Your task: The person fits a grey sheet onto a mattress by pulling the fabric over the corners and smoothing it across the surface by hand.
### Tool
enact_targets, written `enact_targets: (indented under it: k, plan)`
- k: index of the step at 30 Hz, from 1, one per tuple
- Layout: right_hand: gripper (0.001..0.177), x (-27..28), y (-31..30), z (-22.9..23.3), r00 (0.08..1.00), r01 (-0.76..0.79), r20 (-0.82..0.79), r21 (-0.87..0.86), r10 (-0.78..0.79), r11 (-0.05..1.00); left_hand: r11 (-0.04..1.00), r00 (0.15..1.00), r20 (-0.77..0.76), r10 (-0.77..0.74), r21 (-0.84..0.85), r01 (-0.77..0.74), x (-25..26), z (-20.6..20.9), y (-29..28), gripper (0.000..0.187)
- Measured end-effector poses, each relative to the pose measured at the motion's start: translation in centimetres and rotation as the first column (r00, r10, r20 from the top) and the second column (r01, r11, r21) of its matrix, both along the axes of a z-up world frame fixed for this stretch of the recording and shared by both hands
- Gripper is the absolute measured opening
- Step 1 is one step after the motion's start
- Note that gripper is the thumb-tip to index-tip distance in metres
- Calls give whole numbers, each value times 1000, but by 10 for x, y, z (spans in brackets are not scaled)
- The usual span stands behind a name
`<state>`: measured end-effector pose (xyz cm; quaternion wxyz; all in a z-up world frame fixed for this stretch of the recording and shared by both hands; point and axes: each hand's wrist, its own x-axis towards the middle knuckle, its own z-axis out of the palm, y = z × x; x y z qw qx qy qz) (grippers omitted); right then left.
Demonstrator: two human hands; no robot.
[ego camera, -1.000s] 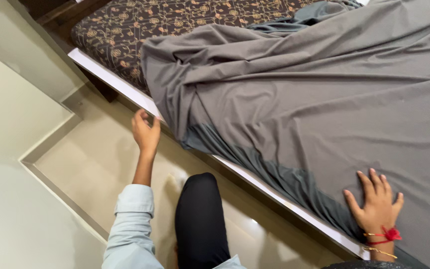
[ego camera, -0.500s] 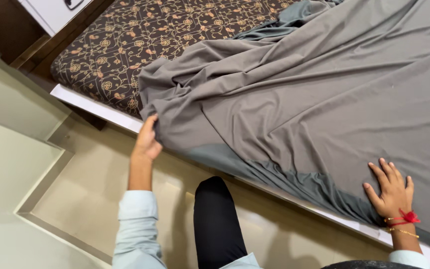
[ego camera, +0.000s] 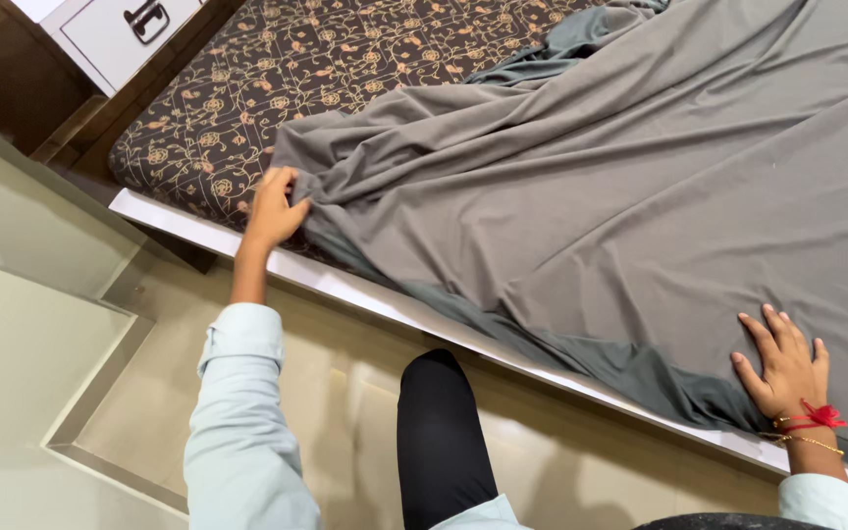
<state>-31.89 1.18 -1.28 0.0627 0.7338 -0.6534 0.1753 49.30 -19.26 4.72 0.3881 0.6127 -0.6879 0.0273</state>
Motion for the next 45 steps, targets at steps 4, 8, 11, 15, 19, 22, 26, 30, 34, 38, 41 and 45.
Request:
enact_targets:
  k: [4,8,11,15,19,22,26,30,34,38,41,45]
  plan:
    - [67,-1,0,-4,999,25,-25,-2,-25,1000,975,418,-906,69,150,163,16,2,-11,56]
    - [68,-4,-3,-5,996,33,-86,11,-32,999,964,971,-190,147,249,-97,19,-1,-11,74]
    - [68,-3,-5,-7,993,47,-110,11,-45,999,967,993,-71,92,246,-72,-6,4,-23,88]
    - [67,-2,-5,-4,992,50,-116,29,-46,998,875,871,-360,-333,226,428,-66,-4,-48,65]
    - [69,4,-6,1,980,98,-180,62,-85,993,732,775,-137,-616,264,628,-172,-30,-49,66]
    - [67,6,-5,5,978,97,-191,88,-78,991,522,798,-416,-437,605,601,-245,-34,-13,58]
    - [65,13,-4,9,974,112,-207,96,-90,989,798,817,13,-577,221,560,-288,-16,29,38]
    - [64,11,-4,8,973,112,-213,91,-90,990,905,909,-13,-417,83,417,-292,-5,36,57]
    - [65,1,-5,-3,972,99,-219,81,-79,992,964,965,-24,-262,-56,260,-298,-9,38,94]
    - [64,11,-21,-21,985,162,-83,139,-152,977,970,976,7,-220,-104,219,-302,-19,42,95]
    - [61,57,-47,-2,959,141,222,161,-175,977,963,973,9,-229,-148,228,-301,-18,39,83]
    - [76,180,-64,47,797,-353,468,-153,382,923,954,978,104,-181,-223,200,-302,-23,49,73]
